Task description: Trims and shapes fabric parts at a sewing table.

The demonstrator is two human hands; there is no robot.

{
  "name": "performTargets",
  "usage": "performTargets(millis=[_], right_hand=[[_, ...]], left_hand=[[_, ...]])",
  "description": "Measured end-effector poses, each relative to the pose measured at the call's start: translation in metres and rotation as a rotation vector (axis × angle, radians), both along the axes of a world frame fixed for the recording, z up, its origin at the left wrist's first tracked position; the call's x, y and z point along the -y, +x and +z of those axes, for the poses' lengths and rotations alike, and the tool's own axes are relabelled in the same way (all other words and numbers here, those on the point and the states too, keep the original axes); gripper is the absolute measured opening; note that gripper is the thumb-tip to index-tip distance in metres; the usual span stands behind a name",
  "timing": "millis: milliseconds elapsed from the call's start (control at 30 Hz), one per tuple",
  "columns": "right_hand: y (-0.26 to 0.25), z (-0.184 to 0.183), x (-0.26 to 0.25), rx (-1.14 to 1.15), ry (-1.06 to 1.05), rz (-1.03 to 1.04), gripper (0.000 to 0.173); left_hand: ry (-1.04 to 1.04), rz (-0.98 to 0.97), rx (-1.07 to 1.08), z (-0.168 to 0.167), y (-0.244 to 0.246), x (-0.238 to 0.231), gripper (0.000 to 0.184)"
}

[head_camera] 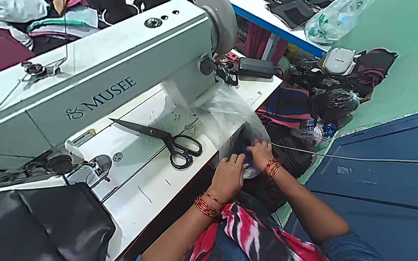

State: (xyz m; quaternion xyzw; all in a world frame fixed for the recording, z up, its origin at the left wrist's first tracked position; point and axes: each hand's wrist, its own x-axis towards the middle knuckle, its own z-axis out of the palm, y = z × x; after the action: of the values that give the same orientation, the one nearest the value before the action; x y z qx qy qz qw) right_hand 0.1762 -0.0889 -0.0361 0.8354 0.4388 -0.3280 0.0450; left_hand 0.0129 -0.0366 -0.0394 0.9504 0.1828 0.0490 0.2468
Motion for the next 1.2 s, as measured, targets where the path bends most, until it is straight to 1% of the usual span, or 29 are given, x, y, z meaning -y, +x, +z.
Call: performTargets(millis=[33,67,100,133,167,200,267,300,333,400,433,467,567,600,633,700,733,767,800,867,900,1033,1200], right_hand=[[-0.004,-0.002,0.005,-0.037,0.022,0.066,0.048],[-0.007,-0.005,0.011,-0.065,0.04,0.149,0.047],[-0.01,-0.008,0.017,-0.092,0.061,0.237,0.042],[-0.013,-0.01,0.024,-0.105,0.091,0.322,0.033],[-0.015,-0.01,0.03,-0.104,0.095,0.393,0.027],[-0.017,-0.009,0.036,-0.1,0.08,0.44,0.026],[-0.016,-0.004,0.045,-0.068,0.019,0.457,0.032],[-0.014,0.001,0.047,-0.053,-0.018,0.428,0.035],[-0.011,0.006,0.048,-0.035,-0.047,0.39,0.036],[-0.006,0.018,0.046,-0.024,-0.076,0.304,0.037],[-0.005,0.023,0.044,-0.038,-0.047,0.262,0.038],[-0.005,0.029,0.041,-0.061,0.021,0.218,0.038],[-0.015,0.039,0.028,-0.189,0.359,0.08,0.035],[-0.019,0.041,0.02,-0.249,0.381,0.066,0.032],[-0.022,0.04,0.01,-0.284,0.331,0.078,0.03],[-0.028,0.021,-0.006,-0.231,0.126,0.11,0.028],[-0.032,0.006,-0.011,-0.159,0.029,0.101,0.031],[-0.033,-0.007,-0.016,-0.077,-0.047,0.074,0.039],[-0.032,-0.023,-0.02,-0.006,-0.079,0.035,0.048],[-0.029,-0.057,-0.022,0.076,-0.087,-0.01,0.053],[-0.031,-0.065,-0.024,0.079,-0.093,-0.011,0.053],[-0.036,-0.074,-0.029,0.065,-0.106,-0.006,0.05],[-0.037,-0.078,-0.027,0.078,-0.073,0.111,0.051]], left_hand=[[-0.045,0.042,-0.069,0.006,0.001,-0.002,0.053],[-0.047,0.056,-0.126,0.008,0.003,-0.005,0.071],[-0.007,0.043,-0.139,0.005,0.003,-0.006,0.08],[0.031,0.011,-0.141,0.001,0.003,-0.006,0.081],[0.035,-0.035,-0.214,0.001,0.004,-0.005,0.074],[0.012,-0.083,-0.344,0.004,0.005,-0.004,0.063],[-0.031,-0.163,-0.631,0.011,0.011,-0.002,0.04],[-0.011,-0.193,-0.701,0.012,0.014,-0.001,0.037],[0.004,-0.21,-0.719,0.013,0.015,0.001,0.035],[0.009,-0.221,-0.694,0.013,0.015,0.002,0.035],[0.004,-0.222,-0.676,0.012,0.015,0.003,0.035],[0.002,-0.223,-0.661,0.012,0.014,0.003,0.035],[0.004,-0.221,-0.604,0.007,0.008,0.007,0.032],[0.006,-0.215,-0.572,0.007,0.006,0.008,0.031],[0.013,-0.208,-0.527,0.006,0.005,0.01,0.03],[0.028,-0.205,-0.48,0.005,0.001,0.012,0.027],[0.04,-0.203,-0.458,0.002,-0.001,0.012,0.026],[0.041,-0.205,-0.463,0.0,-0.001,0.01,0.026],[0.039,-0.209,-0.477,-0.001,0.001,0.007,0.027],[0.021,-0.225,-0.526,-0.003,0.0,0.006,0.03],[0.016,-0.233,-0.55,-0.003,-0.001,0.006,0.031],[0.054,-0.261,-0.559,0.0,-0.001,0.008,0.032],[0.051,-0.277,-0.543,0.004,-0.008,0.006,0.032]])
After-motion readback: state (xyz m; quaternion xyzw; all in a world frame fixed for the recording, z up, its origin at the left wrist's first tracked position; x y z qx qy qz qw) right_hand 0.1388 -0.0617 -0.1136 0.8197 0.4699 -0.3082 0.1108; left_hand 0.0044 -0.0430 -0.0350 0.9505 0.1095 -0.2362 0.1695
